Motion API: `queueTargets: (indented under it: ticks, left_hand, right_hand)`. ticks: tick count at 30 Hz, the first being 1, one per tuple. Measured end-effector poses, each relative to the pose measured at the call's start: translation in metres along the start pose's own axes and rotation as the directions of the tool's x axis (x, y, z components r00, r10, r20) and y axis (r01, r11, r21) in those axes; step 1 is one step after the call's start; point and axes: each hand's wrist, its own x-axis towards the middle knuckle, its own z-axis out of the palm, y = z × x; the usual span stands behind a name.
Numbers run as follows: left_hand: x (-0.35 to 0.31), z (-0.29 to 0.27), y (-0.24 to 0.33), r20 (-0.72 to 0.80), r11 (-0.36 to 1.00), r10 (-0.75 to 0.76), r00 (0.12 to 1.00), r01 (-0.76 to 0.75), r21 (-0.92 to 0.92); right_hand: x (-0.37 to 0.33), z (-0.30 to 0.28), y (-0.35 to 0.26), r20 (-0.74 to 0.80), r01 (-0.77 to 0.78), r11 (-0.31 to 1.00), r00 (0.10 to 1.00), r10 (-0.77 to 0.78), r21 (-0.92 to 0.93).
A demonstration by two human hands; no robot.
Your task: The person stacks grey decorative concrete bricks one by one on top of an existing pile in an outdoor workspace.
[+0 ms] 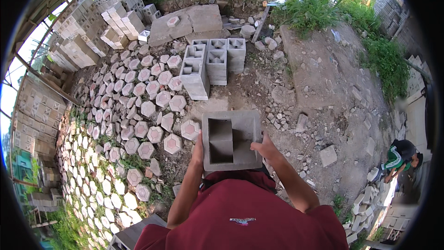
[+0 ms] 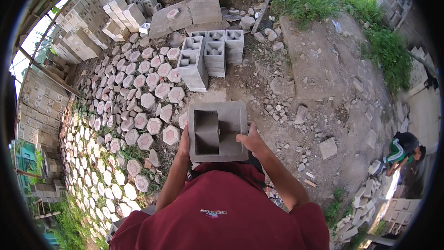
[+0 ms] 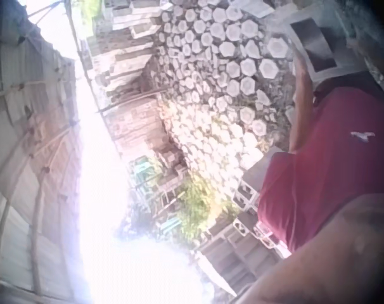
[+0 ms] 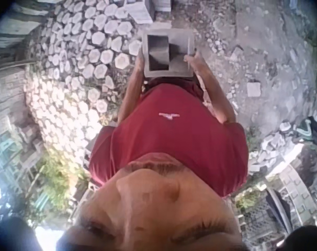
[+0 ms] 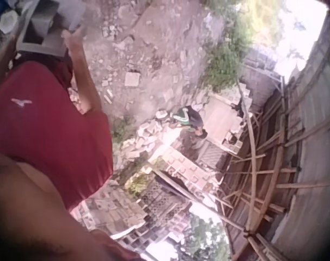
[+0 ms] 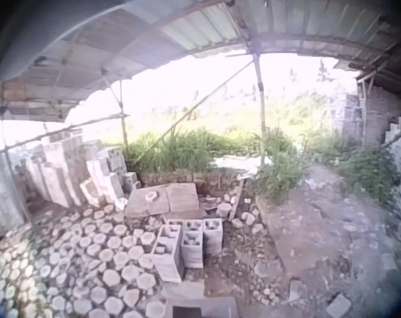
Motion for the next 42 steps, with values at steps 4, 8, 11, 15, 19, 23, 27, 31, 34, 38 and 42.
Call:
queueTargets:
  ticks: [4,8,11,15,19,23,27,31,34,38,42]
  left_hand:
    - [0.090,0.046,0.016,-0.014,0.999,0.027,1.000,-0.027,0.035]
    - [0.175,0.110,0.032,-0.031,0.993,0.115,0.993,-0.115,0.006]
    - [0.223,0.153,0.051,-0.083,0.996,0.084,0.993,-0.082,0.021]
    - [0.286,0.184,0.074,-0.038,0.991,0.091,0.995,-0.094,-0.096]
    - [0.346,0.207,0.103,-0.037,0.988,0.092,0.995,-0.096,-0.119]
    - [0.413,0.211,0.135,-0.091,0.988,0.113,0.989,-0.121,-0.093]
    - [0.483,0.208,0.183,-0.105,0.981,0.148,0.983,-0.159,-0.109]
    - [0.554,0.211,0.244,-0.094,0.982,0.008,0.996,-0.025,-0.189]
    - [0.607,0.211,0.274,-0.173,0.985,0.131,0.976,-0.148,-0.090]
    - [0.676,0.199,0.303,-0.234,0.985,0.173,0.957,-0.162,0.067]
    - [0.716,0.200,0.333,-0.326,0.986,0.157,0.932,-0.127,0.110]
  right_hand:
    - [0.085,-0.049,-0.037,0.028,0.000,0.999,1.000,0.001,-0.042]
    - [0.175,-0.099,-0.084,0.020,0.010,0.999,1.000,-0.009,-0.038]
    - [0.231,-0.139,-0.119,0.034,-0.040,0.989,0.998,0.045,-0.140]
    - [0.295,-0.167,-0.157,0.090,-0.002,0.977,0.996,0.022,-0.214]
    - [0.353,-0.175,-0.199,0.095,-0.082,0.996,0.992,0.080,0.017]
    - [0.429,-0.181,-0.220,0.112,-0.041,0.998,0.993,0.036,0.045]
    - [0.508,-0.171,-0.251,0.066,-0.023,0.985,0.997,0.035,-0.169]
    - [0.604,-0.165,-0.273,0.094,0.036,0.994,0.995,-0.027,-0.102]
    - [0.660,-0.161,-0.302,0.076,0.010,0.988,0.997,0.002,-0.155]
    - [0.718,-0.160,-0.332,0.102,-0.034,0.990,0.994,0.049,-0.139]
    - [0.787,-0.161,-0.347,0.230,0.006,0.989,0.973,0.028,-0.146]
